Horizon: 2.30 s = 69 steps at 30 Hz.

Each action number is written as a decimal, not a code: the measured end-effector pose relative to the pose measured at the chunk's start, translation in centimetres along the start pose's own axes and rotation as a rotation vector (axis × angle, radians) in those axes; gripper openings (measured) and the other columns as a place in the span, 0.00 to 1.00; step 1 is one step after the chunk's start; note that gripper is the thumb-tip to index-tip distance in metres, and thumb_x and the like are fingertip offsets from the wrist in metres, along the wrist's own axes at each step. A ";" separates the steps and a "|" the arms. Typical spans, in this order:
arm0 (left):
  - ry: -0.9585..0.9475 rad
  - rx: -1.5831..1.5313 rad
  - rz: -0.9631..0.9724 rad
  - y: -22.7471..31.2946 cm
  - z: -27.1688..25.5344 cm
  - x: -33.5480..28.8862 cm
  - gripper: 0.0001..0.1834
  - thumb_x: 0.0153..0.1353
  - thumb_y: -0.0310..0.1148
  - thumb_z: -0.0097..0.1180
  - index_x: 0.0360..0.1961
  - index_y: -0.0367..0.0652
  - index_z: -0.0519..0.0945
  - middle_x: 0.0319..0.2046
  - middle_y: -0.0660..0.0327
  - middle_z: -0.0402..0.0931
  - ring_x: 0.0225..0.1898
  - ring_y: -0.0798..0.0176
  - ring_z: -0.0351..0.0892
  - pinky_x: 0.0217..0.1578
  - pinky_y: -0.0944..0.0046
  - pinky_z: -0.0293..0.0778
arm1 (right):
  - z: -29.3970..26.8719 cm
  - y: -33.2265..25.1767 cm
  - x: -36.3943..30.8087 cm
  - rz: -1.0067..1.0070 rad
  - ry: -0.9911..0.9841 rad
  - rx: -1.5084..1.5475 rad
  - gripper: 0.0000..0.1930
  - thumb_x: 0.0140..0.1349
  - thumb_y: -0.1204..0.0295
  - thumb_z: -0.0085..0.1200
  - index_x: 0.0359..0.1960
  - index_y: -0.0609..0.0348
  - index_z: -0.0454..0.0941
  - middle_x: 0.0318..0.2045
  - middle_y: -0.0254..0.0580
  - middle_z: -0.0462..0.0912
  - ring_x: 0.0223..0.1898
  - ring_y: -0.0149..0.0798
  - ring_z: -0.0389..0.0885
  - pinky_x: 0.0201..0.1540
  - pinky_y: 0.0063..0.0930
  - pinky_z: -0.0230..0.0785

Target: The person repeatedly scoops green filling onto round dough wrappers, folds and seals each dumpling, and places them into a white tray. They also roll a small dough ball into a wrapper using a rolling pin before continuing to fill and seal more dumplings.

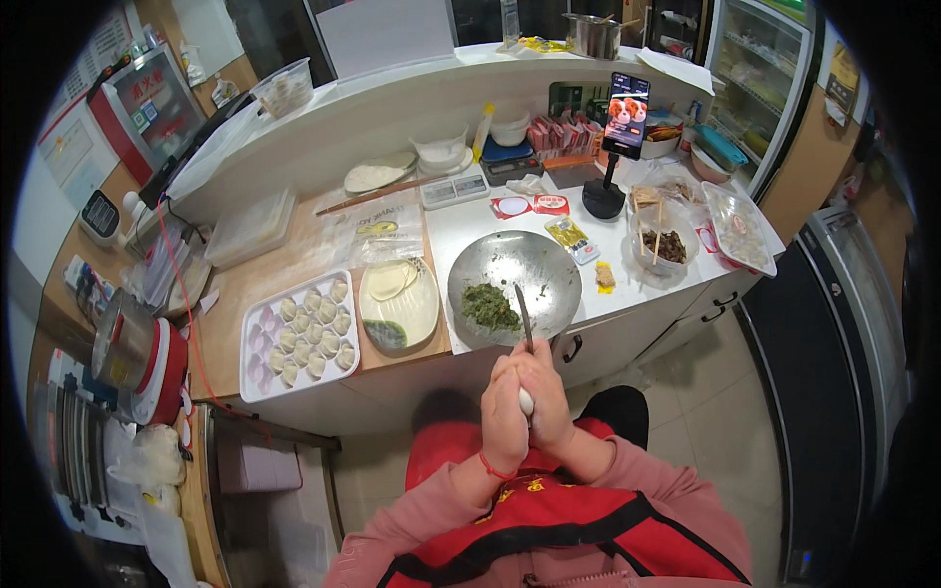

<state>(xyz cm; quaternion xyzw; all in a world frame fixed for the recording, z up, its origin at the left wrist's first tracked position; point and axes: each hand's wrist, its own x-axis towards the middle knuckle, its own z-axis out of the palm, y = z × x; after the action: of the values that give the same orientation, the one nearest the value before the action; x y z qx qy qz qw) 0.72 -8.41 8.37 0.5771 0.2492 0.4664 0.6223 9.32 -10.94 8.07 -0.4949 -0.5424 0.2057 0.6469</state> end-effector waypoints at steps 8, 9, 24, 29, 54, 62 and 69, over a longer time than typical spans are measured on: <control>-0.119 0.066 -0.143 -1.5 -1.7 1.6 0.17 0.59 0.24 0.62 0.48 0.38 0.71 0.37 0.65 0.73 0.34 0.74 0.71 0.36 0.71 0.71 | -3.8 1.0 0.5 0.369 0.158 0.028 0.17 0.68 0.60 0.53 0.46 0.61 0.81 0.34 0.27 0.65 0.28 0.21 0.62 0.31 0.17 0.55; -0.131 0.111 -0.139 -1.6 -1.9 1.7 0.18 0.59 0.24 0.61 0.49 0.38 0.70 0.37 0.65 0.73 0.34 0.74 0.71 0.36 0.71 0.71 | -4.2 0.8 0.4 0.282 0.138 -0.038 0.14 0.64 0.64 0.57 0.45 0.60 0.82 0.34 0.30 0.65 0.29 0.24 0.64 0.32 0.18 0.57; -0.218 -0.335 -0.367 -0.8 -0.8 1.5 0.23 0.63 0.19 0.51 0.61 0.32 0.70 0.53 0.60 0.75 0.56 0.68 0.74 0.58 0.68 0.68 | -3.7 0.9 0.2 -0.147 0.225 -0.317 0.08 0.51 0.80 0.66 0.35 0.63 0.87 0.27 0.41 0.80 0.28 0.35 0.81 0.32 0.25 0.73; -0.216 -0.435 -0.451 -0.8 -1.2 1.8 0.22 0.66 0.22 0.54 0.61 0.31 0.71 0.54 0.59 0.76 0.55 0.68 0.75 0.58 0.68 0.70 | -4.2 0.7 0.1 -0.077 0.189 -0.313 0.09 0.52 0.79 0.66 0.36 0.62 0.88 0.27 0.40 0.80 0.28 0.34 0.80 0.32 0.26 0.73; -0.355 -0.226 -0.372 -0.7 -2.6 2.2 0.36 0.60 0.17 0.60 0.67 0.34 0.59 0.52 0.57 0.76 0.52 0.68 0.76 0.53 0.67 0.74 | -6.5 1.7 0.8 0.398 0.007 0.130 0.07 0.59 0.76 0.63 0.37 0.65 0.87 0.30 0.35 0.80 0.35 0.27 0.78 0.38 0.22 0.69; -0.367 -0.310 -0.448 -0.7 -2.7 2.3 0.36 0.58 0.17 0.62 0.67 0.34 0.61 0.53 0.54 0.75 0.48 0.62 0.81 0.53 0.63 0.78 | -6.0 1.0 0.5 0.247 0.021 -0.090 0.05 0.60 0.75 0.62 0.33 0.65 0.86 0.28 0.37 0.80 0.30 0.30 0.77 0.35 0.25 0.68; -0.204 -0.249 -0.427 -0.3 -3.1 2.6 0.27 0.59 0.20 0.63 0.60 0.37 0.72 0.49 0.59 0.80 0.45 0.71 0.79 0.41 0.71 0.76 | -9.5 2.2 5.1 -0.037 0.114 -0.524 0.09 0.65 0.74 0.54 0.41 0.62 0.86 0.27 0.41 0.75 0.27 0.35 0.74 0.33 0.28 0.67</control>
<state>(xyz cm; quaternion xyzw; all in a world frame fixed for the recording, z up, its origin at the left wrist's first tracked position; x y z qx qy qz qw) -0.66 -4.60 8.04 0.4745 0.2419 0.2911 0.7948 20.15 -9.87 9.43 -0.6462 -0.5489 0.0181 0.5299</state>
